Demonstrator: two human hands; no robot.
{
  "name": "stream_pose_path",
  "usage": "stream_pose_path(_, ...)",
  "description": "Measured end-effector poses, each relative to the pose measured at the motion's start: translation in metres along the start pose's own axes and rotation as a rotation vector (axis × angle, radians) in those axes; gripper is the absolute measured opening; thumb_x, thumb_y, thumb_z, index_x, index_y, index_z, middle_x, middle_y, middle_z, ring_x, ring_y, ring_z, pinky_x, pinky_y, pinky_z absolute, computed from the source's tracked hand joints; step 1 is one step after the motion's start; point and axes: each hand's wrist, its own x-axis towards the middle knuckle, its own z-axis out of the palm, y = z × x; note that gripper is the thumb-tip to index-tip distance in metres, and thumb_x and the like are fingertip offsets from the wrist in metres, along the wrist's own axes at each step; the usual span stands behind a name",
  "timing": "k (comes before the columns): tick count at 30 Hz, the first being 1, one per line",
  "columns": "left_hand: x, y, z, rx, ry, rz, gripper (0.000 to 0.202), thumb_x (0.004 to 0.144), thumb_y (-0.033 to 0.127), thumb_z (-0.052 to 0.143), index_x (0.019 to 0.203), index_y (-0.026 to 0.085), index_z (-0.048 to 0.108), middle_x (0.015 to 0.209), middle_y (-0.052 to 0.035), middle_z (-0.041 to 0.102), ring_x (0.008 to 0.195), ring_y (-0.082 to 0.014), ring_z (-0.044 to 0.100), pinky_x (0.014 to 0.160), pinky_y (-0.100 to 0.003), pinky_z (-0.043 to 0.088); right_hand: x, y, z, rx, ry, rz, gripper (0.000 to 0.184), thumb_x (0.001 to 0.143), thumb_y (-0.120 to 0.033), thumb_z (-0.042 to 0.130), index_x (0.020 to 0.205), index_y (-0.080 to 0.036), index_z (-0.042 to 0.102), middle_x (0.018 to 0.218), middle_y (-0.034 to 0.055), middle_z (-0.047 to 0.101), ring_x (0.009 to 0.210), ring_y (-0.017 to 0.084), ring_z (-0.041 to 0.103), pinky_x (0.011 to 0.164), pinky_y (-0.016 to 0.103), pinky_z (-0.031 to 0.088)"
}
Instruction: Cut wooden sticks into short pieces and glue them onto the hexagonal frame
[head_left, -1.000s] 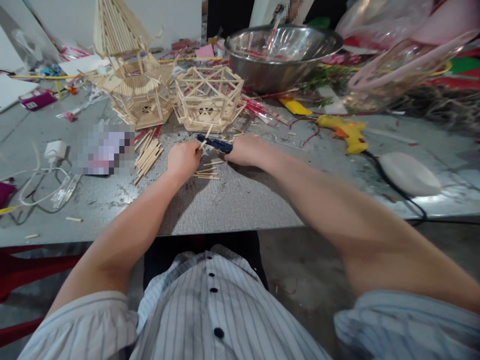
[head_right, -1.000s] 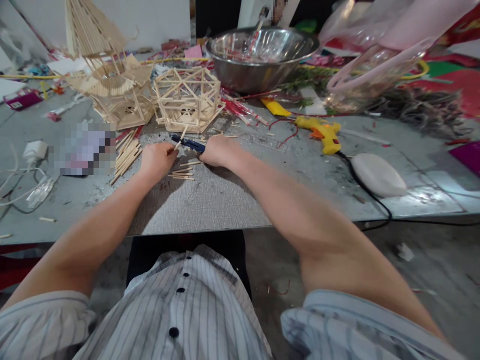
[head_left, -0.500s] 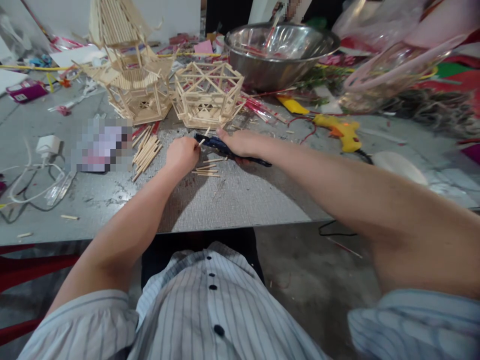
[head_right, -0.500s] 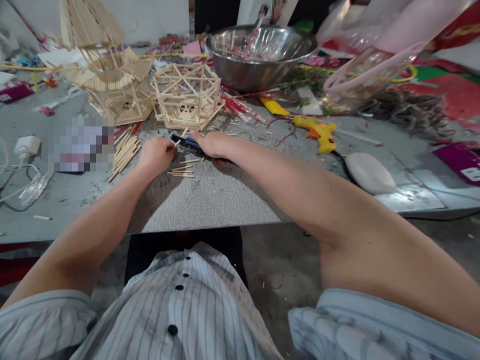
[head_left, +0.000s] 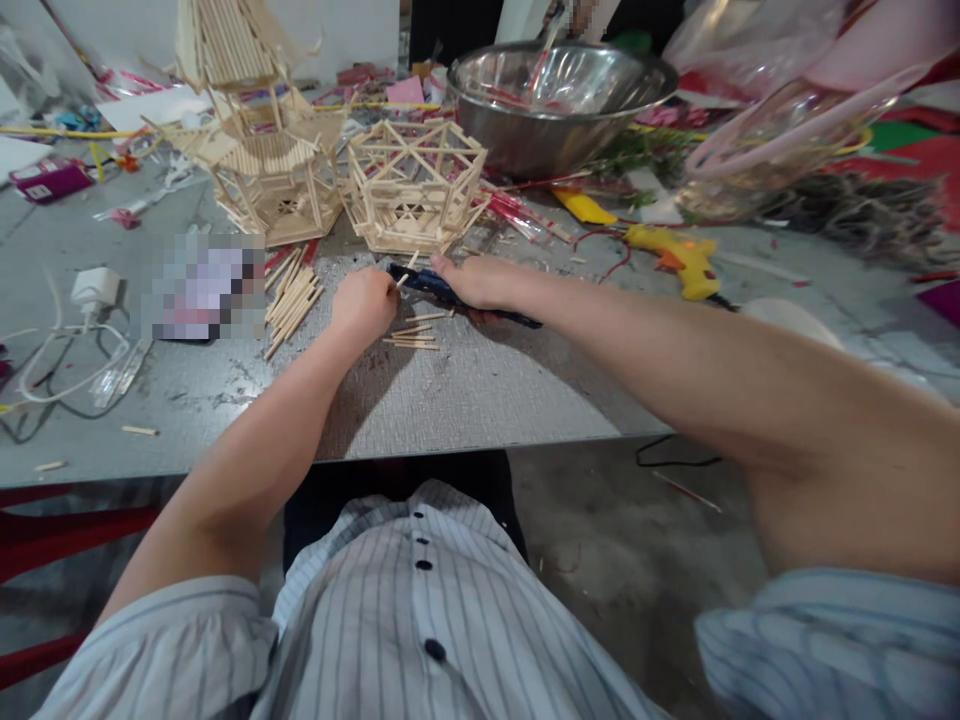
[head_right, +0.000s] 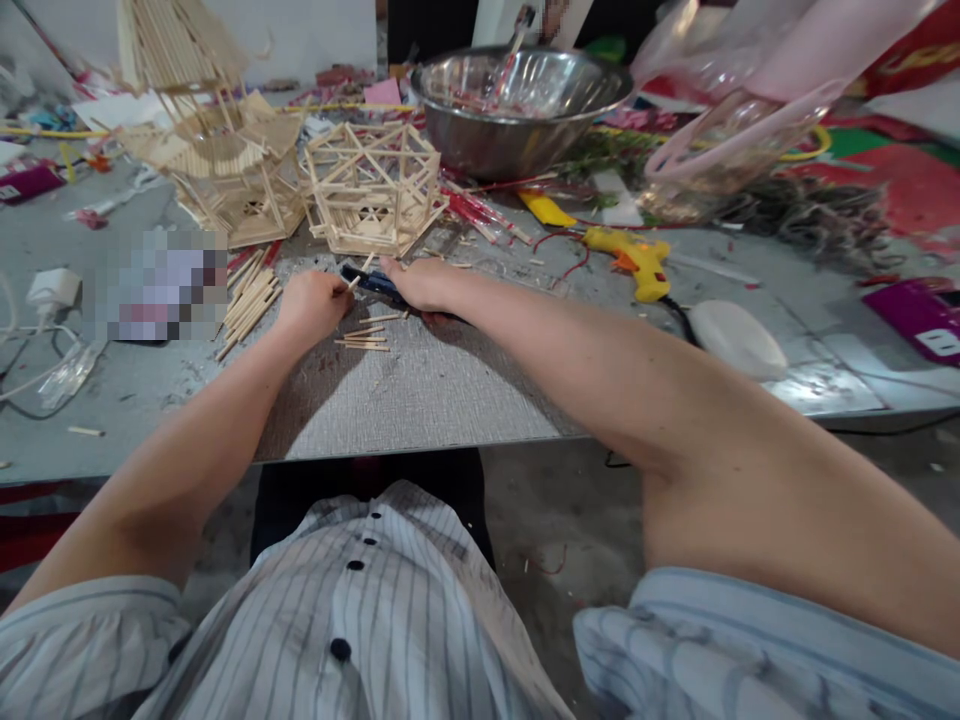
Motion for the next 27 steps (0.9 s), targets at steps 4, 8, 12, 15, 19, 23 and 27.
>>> stream_pose_path(4,0.002,-0.002,0.004,-0.02,0.038,0.02,0.03,0.088,0.021,0.05,0.098,0.015,0.078,0.103,-0.0162,0.078,0.099,-0.0293,0.07,0.085,-0.036,0.051,-0.003,-0.001,-0.002,-0.026,-0.008,-0.007,0.088,0.097,-0.075,0.013,0.08,-0.013,0.074,0.049,0.0082,0.052,0.055,0.022,0.063,0.06,0.034,0.052)
stream_pose_path(8,0.004,-0.003,0.006,-0.042,0.056,0.027,0.027,0.087,0.02,0.051,0.089,0.017,0.077,0.095,-0.0148,0.077,0.093,-0.0284,0.069,0.082,-0.036,0.05,-0.002,-0.001,-0.002,-0.018,-0.006,-0.004,0.091,0.094,-0.079,0.011,0.078,-0.015,0.073,0.047,0.0072,0.051,0.05,0.02,0.059,0.055,0.032,0.049)
stream_pose_path(12,0.003,-0.002,0.003,-0.037,0.059,0.011,0.024,0.086,0.019,0.051,0.082,0.018,0.075,0.09,-0.013,0.076,0.09,-0.0269,0.069,0.079,-0.035,0.049,-0.003,-0.001,-0.002,-0.043,-0.005,-0.012,0.095,0.093,-0.08,0.007,0.075,-0.013,0.071,0.045,0.0068,0.05,0.045,0.017,0.052,0.053,0.032,0.047)
stream_pose_path(15,0.002,-0.001,0.002,-0.035,0.052,0.003,0.023,0.086,0.019,0.052,0.081,0.018,0.074,0.089,-0.0137,0.076,0.088,-0.027,0.069,0.077,-0.035,0.049,-0.006,-0.002,-0.003,-0.015,-0.015,-0.023,0.097,0.092,-0.081,0.006,0.075,-0.009,0.069,0.044,0.0064,0.048,0.043,0.015,0.047,0.052,0.031,0.045)
stream_pose_path(19,0.003,-0.003,0.003,-0.038,0.055,0.03,0.024,0.086,0.019,0.051,0.082,0.018,0.075,0.091,-0.0135,0.076,0.09,-0.0269,0.069,0.079,-0.035,0.048,-0.009,-0.002,-0.005,0.035,-0.033,-0.018,0.088,0.096,-0.077,0.012,0.072,-0.01,0.064,0.045,0.0062,0.049,0.044,0.013,0.046,0.052,0.029,0.043)
stream_pose_path(23,0.004,-0.007,0.006,-0.061,0.078,0.034,0.022,0.088,0.022,0.053,0.084,0.019,0.074,0.092,-0.0135,0.076,0.091,-0.027,0.069,0.079,-0.035,0.047,-0.004,0.004,-0.005,0.184,-0.137,0.004,0.077,0.095,-0.078,0.017,0.074,-0.016,0.059,0.053,0.0052,0.054,0.046,0.015,0.052,0.053,0.029,0.046)
stream_pose_path(27,0.003,-0.009,0.004,-0.101,0.11,0.05,0.021,0.089,0.024,0.052,0.078,0.021,0.07,0.087,-0.0109,0.074,0.088,-0.0253,0.067,0.077,-0.034,0.045,-0.002,0.011,-0.009,0.092,-0.125,-0.082,0.069,0.097,-0.072,0.024,0.069,-0.019,0.057,0.06,0.0063,0.058,0.052,0.016,0.056,0.056,0.03,0.046)
